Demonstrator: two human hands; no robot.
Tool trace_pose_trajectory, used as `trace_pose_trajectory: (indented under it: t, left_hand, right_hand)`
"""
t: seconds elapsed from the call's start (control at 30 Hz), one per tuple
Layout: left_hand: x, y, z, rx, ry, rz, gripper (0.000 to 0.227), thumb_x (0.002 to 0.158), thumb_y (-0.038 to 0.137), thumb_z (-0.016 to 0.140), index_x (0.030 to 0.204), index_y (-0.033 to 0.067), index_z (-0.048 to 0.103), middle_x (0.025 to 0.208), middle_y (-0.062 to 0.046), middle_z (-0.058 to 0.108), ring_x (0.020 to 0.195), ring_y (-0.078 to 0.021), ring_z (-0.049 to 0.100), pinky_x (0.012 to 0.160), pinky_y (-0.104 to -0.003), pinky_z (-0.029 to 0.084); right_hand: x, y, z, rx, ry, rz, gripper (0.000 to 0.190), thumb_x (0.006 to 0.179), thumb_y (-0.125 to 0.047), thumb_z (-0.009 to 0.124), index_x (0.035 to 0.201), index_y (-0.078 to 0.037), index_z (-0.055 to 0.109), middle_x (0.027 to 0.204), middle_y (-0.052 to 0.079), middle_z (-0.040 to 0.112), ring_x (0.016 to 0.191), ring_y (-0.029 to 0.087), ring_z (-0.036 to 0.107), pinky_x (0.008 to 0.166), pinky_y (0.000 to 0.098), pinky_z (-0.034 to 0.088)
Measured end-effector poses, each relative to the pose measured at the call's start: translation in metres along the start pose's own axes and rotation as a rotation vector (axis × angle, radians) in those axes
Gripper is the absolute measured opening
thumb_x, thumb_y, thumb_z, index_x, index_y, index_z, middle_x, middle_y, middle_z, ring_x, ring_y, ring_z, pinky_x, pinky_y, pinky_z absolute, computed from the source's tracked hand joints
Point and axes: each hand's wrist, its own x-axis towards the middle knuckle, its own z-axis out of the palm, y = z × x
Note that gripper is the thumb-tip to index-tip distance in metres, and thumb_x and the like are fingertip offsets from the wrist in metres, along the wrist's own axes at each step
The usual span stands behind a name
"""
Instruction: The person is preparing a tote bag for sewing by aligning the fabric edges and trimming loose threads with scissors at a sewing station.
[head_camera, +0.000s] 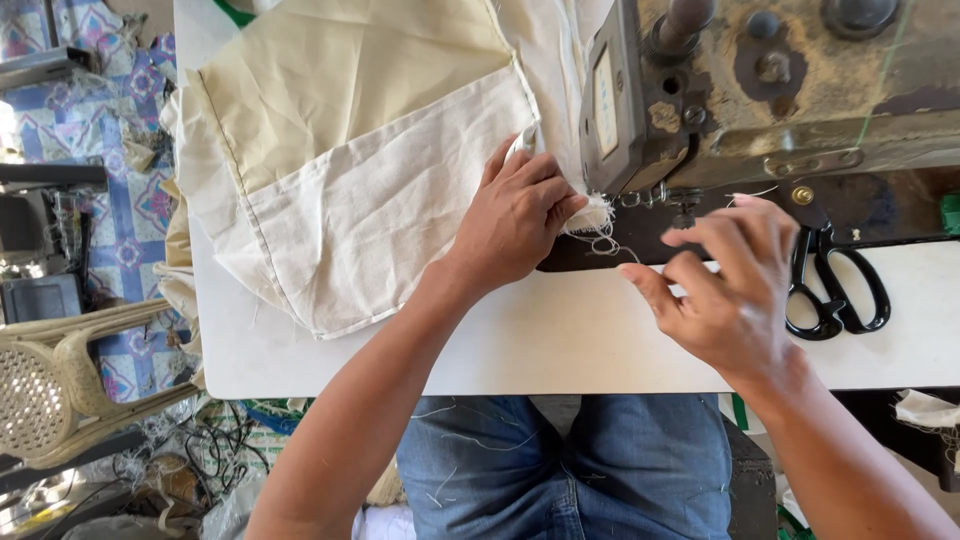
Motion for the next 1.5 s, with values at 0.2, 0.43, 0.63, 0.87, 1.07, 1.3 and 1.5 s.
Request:
trace_pose_trajectory:
  t: [0.2, 0.43, 0.63, 0.87, 1.07, 1.3, 1.5]
  left_hand:
    - [0.001, 0.002, -0.003, -0.034, -0.015, -0.008, 0.032, 0.107, 0.026, 0.052, 0.084, 0.009, 0.066, 0.087, 0.0, 0.052, 0.085, -0.0231, 0.053, 0.121, -0.05, 0.025]
    - [0.004, 0.001, -0.006, -0.044, -0.05, -0.011, 0.031, 0.107, 0.023, 0.054, 0.082, 0.0087, 0.064, 0.085, -0.001, 0.049, 0.083, -0.0225, 0.052, 0.122, -0.051, 0.024]
    - [0.008, -0.006, -0.007, -0.16, -0.077, -0.074, 0.028, 0.106, 0.025, 0.054, 0.083, 0.0119, 0.066, 0.079, -0.001, 0.055, 0.078, -0.0211, 0.059, 0.117, -0.046, 0.026]
    - [0.011, -0.009, -0.018, -0.344, -0.108, -0.115, 0.037, 0.106, 0.029, 0.056, 0.074, 0.01, 0.057, 0.067, 0.001, 0.051, 0.063, -0.0192, 0.042, 0.112, -0.04, 0.032]
    - [0.008, -0.004, -0.026, -0.338, -0.172, -0.09, 0.039, 0.076, 0.045, 0.086, 0.095, 0.0153, 0.071, 0.097, 0.002, 0.072, 0.096, -0.0187, 0.066, 0.119, -0.048, 0.022]
    - [0.007, 0.004, -0.019, -0.189, -0.064, 0.01, 0.012, 0.094, 0.025, 0.072, 0.088, 0.0147, 0.075, 0.089, -0.001, 0.069, 0.082, -0.0235, 0.063, 0.115, -0.052, 0.028]
    - [-0.01, 0.061, -0.007, 0.397, 0.306, 0.221, 0.008, 0.089, 0.011, 0.084, 0.09, 0.0127, 0.076, 0.104, -0.003, 0.069, 0.105, -0.0252, 0.061, 0.115, -0.058, 0.031]
  right_hand:
    - [0.002, -0.002, 0.018, -0.011, -0.214, -0.01, 0.048, 0.096, -0.052, 0.077, 0.125, -0.014, 0.076, 0.116, 0.009, 0.062, 0.089, 0.036, 0.045, 0.081, 0.046, 0.038]
    - [0.002, -0.003, 0.026, -0.029, -0.239, -0.022, 0.045, 0.101, -0.056, 0.063, 0.121, -0.018, 0.077, 0.115, 0.006, 0.061, 0.09, 0.033, 0.048, 0.087, 0.0454, 0.036]
    - [0.005, -0.021, 0.07, -0.15, -0.482, 0.557, 0.117, 0.07, -0.104, 0.057, 0.119, 0.002, 0.071, 0.09, 0.016, 0.078, 0.116, 0.057, 0.062, 0.105, 0.059, 0.035]
    - [0.0, 0.009, 0.031, -0.081, -0.253, 0.335, 0.027, 0.106, -0.039, 0.079, 0.104, -0.013, 0.072, 0.069, 0.01, 0.051, 0.058, 0.027, 0.05, 0.056, 0.0403, 0.043]
    - [-0.003, 0.015, -0.011, 0.257, -0.437, 0.527, 0.016, 0.106, -0.018, 0.07, 0.1, -0.004, 0.075, 0.09, 0.007, 0.075, 0.081, 0.029, 0.066, 0.075, 0.0457, 0.048]
    - [0.004, 0.021, -0.034, 0.18, -0.372, 0.525, 0.017, 0.112, -0.008, 0.064, 0.119, -0.006, 0.079, 0.103, 0.009, 0.077, 0.087, 0.025, 0.069, 0.059, 0.0402, 0.052]
    - [-0.068, 0.055, -0.081, -0.236, -0.244, 0.477, 0.025, 0.118, -0.003, 0.078, 0.142, 0.0, 0.08, 0.133, 0.018, 0.071, 0.121, 0.041, 0.062, 0.093, 0.0504, 0.054]
